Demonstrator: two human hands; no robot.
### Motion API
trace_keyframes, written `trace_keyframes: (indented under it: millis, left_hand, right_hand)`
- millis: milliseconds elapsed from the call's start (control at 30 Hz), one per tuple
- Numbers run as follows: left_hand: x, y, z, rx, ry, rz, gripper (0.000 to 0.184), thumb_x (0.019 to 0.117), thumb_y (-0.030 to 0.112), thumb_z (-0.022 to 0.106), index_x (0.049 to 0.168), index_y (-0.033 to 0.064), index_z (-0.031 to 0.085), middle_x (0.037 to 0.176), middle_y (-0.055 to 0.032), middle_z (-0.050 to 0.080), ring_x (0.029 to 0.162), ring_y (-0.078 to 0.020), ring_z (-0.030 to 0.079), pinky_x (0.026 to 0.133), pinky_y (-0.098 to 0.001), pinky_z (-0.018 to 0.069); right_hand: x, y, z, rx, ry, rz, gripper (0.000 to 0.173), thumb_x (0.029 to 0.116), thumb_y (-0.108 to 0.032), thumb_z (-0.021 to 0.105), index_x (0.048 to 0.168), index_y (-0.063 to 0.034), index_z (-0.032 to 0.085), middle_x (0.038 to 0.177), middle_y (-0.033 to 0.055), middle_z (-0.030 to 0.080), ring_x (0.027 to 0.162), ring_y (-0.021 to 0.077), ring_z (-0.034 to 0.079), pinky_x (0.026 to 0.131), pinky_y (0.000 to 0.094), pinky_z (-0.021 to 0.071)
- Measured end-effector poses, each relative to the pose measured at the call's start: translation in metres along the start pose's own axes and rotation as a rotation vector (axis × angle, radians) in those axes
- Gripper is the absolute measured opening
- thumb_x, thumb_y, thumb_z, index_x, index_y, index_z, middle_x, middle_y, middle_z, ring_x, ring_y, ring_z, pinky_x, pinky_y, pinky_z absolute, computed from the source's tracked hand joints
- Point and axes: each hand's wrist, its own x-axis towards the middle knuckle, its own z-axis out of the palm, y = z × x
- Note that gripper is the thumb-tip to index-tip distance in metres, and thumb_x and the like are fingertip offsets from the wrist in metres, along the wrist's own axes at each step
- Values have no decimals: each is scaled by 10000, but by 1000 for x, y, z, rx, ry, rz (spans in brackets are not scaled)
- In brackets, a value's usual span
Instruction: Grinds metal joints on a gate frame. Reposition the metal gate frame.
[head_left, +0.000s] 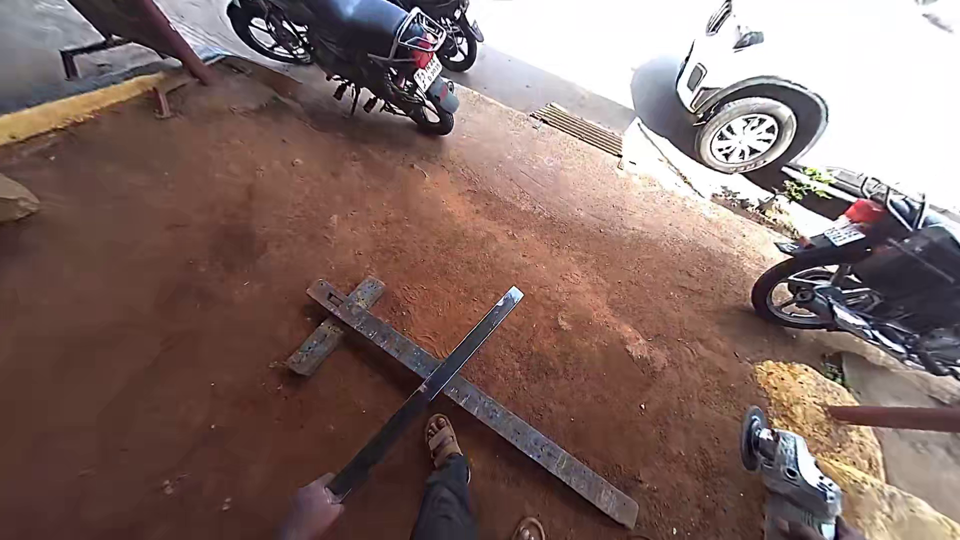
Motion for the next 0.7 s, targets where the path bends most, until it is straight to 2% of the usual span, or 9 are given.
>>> trace_keyframes:
  millis: [67,167,233,300,400,500,600,667,700]
  left_hand:
    - [16,-11,-13,-44,-36,5,520,802,329,805,1253,100,686,1168,-209,719,1126,-414,679,944,-660,522]
    - [37,-25,-41,-73,-75,-4,531,819,317,802,1269,62,679,1200,-235,704,1163,-428,661,980,-659,507]
    - [44,-25,-55,-55,-115,-46,534,821,332,798,1267,64,678,1215,-232,700,1176,-417,659,990,-652,505]
    - [41,-17,-60,-32,-137,-88,548,836,376,781,1277,72,670,1219,-220,702,1179,-404,661,985,-643,511]
    - [32,7,-53,-56,32,-66,677,841,511,779,1343,90,610,1225,-194,701,1158,-385,673,970,-612,528]
    - [33,60,-43,-145,261,37,735,839,537,795,1361,52,615,1306,-197,661,1226,-377,627,1063,-576,469]
    - [42,151,-68,-149,207,83,714,894,510,748,1410,46,582,1407,-184,607,1332,-359,558,1136,-551,414]
    - [47,200,-78,-116,179,13,638,885,409,752,1419,100,587,1387,-136,628,1288,-332,594,1094,-541,455]
    - [52,212,-77,-121,233,-26,604,849,374,779,1365,95,632,1324,-138,669,1225,-341,635,1059,-553,477]
  right_hand:
    - [19,-78,35,-49,102,32,817,641,-192,821,1349,9,465,1068,81,689,889,146,712,760,382,628]
    - [64,-145,71,-133,89,-31,886,594,-283,841,1366,-16,498,1089,85,700,895,156,717,751,399,628]
    - [99,-181,93,-268,56,-86,886,543,-377,842,1316,-48,559,1052,88,714,882,180,724,740,443,624]
    - [133,-218,118,-451,2,-124,853,534,-420,832,1277,-72,597,1011,96,715,879,218,716,743,509,598]
    - [175,-271,170,-698,-123,-183,753,589,-361,841,1245,-65,617,952,140,704,850,309,696,732,607,548]
    - [220,-298,234,-895,-303,-256,714,656,-319,899,1261,-58,623,941,164,712,859,347,700,760,632,543]
    - [268,-304,311,-1105,-491,-269,733,710,-463,894,1298,-124,619,961,138,727,900,333,713,799,617,559]
    - [296,-293,358,-1234,-619,-292,755,725,-571,851,1300,-146,610,940,126,726,881,328,715,775,601,566]
    - [310,-288,380,-1283,-677,-307,766,727,-590,838,1310,-153,604,929,130,726,868,333,715,759,596,567]
